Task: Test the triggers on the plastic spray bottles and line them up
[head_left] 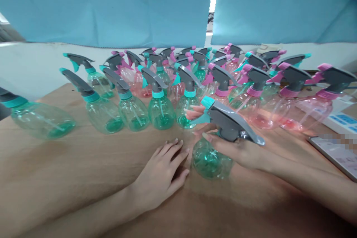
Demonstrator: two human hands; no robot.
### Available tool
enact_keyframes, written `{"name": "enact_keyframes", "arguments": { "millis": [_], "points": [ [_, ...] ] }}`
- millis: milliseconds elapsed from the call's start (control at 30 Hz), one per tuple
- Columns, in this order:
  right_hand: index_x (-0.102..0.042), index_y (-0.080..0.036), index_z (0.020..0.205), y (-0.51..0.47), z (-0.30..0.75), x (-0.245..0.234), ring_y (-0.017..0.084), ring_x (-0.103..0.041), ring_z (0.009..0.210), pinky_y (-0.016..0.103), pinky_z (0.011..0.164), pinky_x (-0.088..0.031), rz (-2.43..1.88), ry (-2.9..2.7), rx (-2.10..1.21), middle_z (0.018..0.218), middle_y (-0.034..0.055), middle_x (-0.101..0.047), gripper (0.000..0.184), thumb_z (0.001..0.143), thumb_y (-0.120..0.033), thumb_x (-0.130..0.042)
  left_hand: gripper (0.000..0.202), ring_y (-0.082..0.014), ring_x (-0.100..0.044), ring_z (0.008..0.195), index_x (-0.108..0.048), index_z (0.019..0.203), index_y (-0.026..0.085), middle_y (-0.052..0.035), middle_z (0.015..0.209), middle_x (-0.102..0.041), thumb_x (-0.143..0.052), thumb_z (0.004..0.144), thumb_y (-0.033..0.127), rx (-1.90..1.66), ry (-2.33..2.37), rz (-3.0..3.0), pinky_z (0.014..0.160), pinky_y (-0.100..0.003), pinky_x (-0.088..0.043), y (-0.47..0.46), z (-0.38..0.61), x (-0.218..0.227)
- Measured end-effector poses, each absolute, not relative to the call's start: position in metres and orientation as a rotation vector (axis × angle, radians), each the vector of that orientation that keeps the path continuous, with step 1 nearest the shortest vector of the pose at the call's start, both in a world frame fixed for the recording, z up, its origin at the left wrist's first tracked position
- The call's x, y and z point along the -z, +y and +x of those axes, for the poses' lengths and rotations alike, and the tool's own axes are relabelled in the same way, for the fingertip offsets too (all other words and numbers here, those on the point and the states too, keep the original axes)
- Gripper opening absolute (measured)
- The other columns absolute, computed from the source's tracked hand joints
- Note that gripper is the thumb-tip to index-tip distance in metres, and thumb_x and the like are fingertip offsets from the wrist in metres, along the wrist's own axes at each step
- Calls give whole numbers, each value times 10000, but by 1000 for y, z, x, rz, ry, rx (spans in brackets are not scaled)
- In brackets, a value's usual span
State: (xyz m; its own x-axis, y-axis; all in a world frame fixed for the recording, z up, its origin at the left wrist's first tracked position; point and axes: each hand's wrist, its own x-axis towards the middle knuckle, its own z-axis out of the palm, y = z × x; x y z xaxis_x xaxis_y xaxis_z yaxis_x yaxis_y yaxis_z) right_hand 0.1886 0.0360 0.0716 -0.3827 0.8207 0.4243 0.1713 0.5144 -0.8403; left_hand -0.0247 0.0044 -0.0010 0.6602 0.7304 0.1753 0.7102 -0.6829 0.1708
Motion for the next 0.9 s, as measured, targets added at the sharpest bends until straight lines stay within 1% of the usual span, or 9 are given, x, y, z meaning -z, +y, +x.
{"name": "enact_keyframes", "arguments": {
  "millis": [100,267,333,467,567,633,767,800,900],
  "points": [
    [-618,-277,1202,36,188,-72,165,-703,737,304,708,-596,-791,-1847,-913,918,8,-745,464,776,-126,-512,414,-290,-437,1299,-500,1331,149,-138,1387,-514,-504,940,284,-356,1212,2780,1049,-473,-382,4,-24,0],
    [-638,-273,1170,35,187,-71,162,-714,799,303,782,-591,-780,-1835,-929,928,13,-743,466,762,-81,-519,420,-302,-441,1290,-515,1322,123,-153,1381,-515,-532,931,277,-326,1213,2775,1044,-485,-388,3,-24,-1],
    [-666,-272,1097,35,188,-69,156,-713,803,305,813,-585,-760,-1823,-926,875,2,-738,427,751,-71,-516,418,-299,-442,1289,-514,1323,129,-150,1380,-516,-529,932,276,-320,1223,2771,1041,-484,-392,3,-24,-1],
    [-692,-266,890,35,189,-67,159,-711,725,294,715,-604,-785,-1812,-882,726,-15,-716,288,738,-96,-516,416,-299,-438,1291,-509,1326,128,-150,1386,-511,-519,934,268,-319,1227,2772,1036,-488,-392,3,-24,-1],
    [-685,-271,814,35,189,-70,161,-710,685,282,663,-605,-812,-1822,-858,676,-21,-709,239,734,-115,-523,414,-299,-436,1293,-509,1325,132,-149,1388,-510,-515,936,273,-313,1227,2774,1034,-485,-393,3,-23,-2],
    [-691,-275,826,34,188,-74,153,-708,681,281,689,-605,-794,-1840,-871,669,-27,-701,255,735,-115,-514,412,-303,-436,1293,-517,1318,127,-155,1382,-514,-522,932,270,-310,1225,2779,1037,-481,-387,3,-23,-2],
    [-685,-278,991,34,186,-79,141,-696,665,296,716,-603,-753,-1872,-941,698,-27,-692,353,753,-112,-485,402,-306,-444,1289,-525,1307,130,-152,1370,-524,-522,933,275,-342,1223,2781,1039,-480,-386,4,-24,-1],
    [-682,-277,999,34,186,-78,143,-695,668,302,723,-602,-750,-1871,-948,697,-27,-688,357,754,-110,-482,400,-303,-444,1290,-521,1312,139,-146,1372,-524,-513,938,280,-349,1221,2779,1038,-481,-387,4,-24,-1],
    [-678,-275,855,35,186,-76,149,-696,707,315,761,-594,-754,-1873,-932,704,-23,-681,286,750,-100,-478,397,-297,-443,1293,-511,1322,153,-140,1379,-522,-490,948,287,-357,1216,2769,1035,-483,-392,4,-24,0]
  ]
}}
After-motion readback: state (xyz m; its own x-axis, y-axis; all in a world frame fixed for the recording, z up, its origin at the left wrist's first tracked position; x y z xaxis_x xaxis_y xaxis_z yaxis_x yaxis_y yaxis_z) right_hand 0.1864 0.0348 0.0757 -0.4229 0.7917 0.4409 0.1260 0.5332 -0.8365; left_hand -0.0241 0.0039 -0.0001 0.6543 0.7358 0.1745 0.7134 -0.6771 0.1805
